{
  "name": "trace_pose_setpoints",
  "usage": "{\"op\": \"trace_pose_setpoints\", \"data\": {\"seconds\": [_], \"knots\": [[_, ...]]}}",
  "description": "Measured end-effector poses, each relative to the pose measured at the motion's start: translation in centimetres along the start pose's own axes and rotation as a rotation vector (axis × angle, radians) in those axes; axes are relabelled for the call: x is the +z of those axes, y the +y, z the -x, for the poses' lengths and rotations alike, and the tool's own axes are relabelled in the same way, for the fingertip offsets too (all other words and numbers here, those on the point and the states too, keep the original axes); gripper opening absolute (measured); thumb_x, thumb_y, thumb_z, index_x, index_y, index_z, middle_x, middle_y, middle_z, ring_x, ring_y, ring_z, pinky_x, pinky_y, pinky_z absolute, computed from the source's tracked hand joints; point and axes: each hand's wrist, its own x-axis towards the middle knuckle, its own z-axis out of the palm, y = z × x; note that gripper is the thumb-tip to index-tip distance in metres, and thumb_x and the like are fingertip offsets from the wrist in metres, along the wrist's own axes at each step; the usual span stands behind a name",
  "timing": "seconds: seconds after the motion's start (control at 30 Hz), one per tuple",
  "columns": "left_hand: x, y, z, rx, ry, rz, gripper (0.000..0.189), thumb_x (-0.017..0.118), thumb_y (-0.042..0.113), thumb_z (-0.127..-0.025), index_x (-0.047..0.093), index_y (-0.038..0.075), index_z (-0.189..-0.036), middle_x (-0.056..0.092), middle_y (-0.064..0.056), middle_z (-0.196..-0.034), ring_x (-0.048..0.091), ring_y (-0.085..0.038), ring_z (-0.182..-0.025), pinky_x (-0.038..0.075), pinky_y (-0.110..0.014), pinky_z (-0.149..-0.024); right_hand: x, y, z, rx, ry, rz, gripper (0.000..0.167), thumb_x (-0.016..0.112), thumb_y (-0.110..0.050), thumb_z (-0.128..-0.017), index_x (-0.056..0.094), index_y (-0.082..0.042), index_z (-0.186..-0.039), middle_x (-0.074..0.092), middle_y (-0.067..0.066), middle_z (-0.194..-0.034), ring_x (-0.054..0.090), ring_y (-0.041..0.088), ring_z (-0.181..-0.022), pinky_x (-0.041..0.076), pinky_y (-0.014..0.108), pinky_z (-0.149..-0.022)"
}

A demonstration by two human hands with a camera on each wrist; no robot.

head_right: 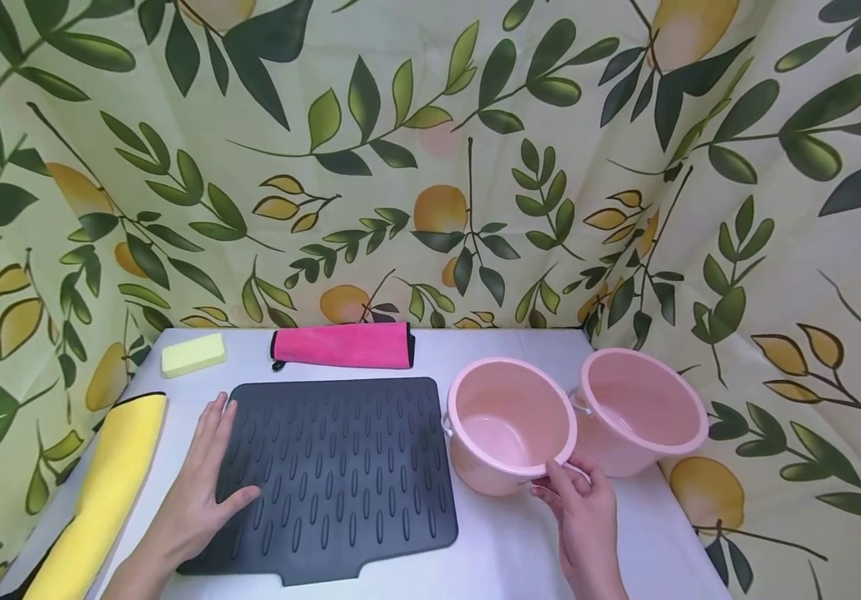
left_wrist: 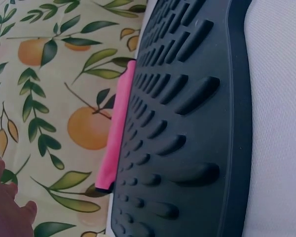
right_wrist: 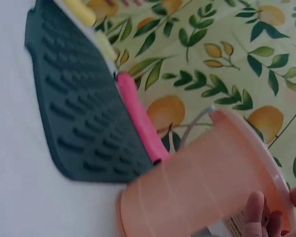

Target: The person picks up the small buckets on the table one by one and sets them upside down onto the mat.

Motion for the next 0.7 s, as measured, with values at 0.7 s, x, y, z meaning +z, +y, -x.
{"op": "trace_pose_setpoints", "data": {"seconds": [0.7], "knots": [[1.1, -0.2, -0.2, 0.009, -0.021, 0.063, 0.117, 0.082, 0.047, -0.086, 0.01, 0.026, -0.177, 0.007, -0.008, -0.182, -0.002, -0.034, -0.166, 0.017, -0.09, -0.111, 0.9, 1.0, 0.1, 0.061, -0.161, -0.433, 0.021, 0.05, -0.005, -0.114, 0.057, -0.008, -0.133, 0.06, 0.006, -0.12, 0.067, 0.015, -0.1, 0.06, 0.034, -0.098]]}}
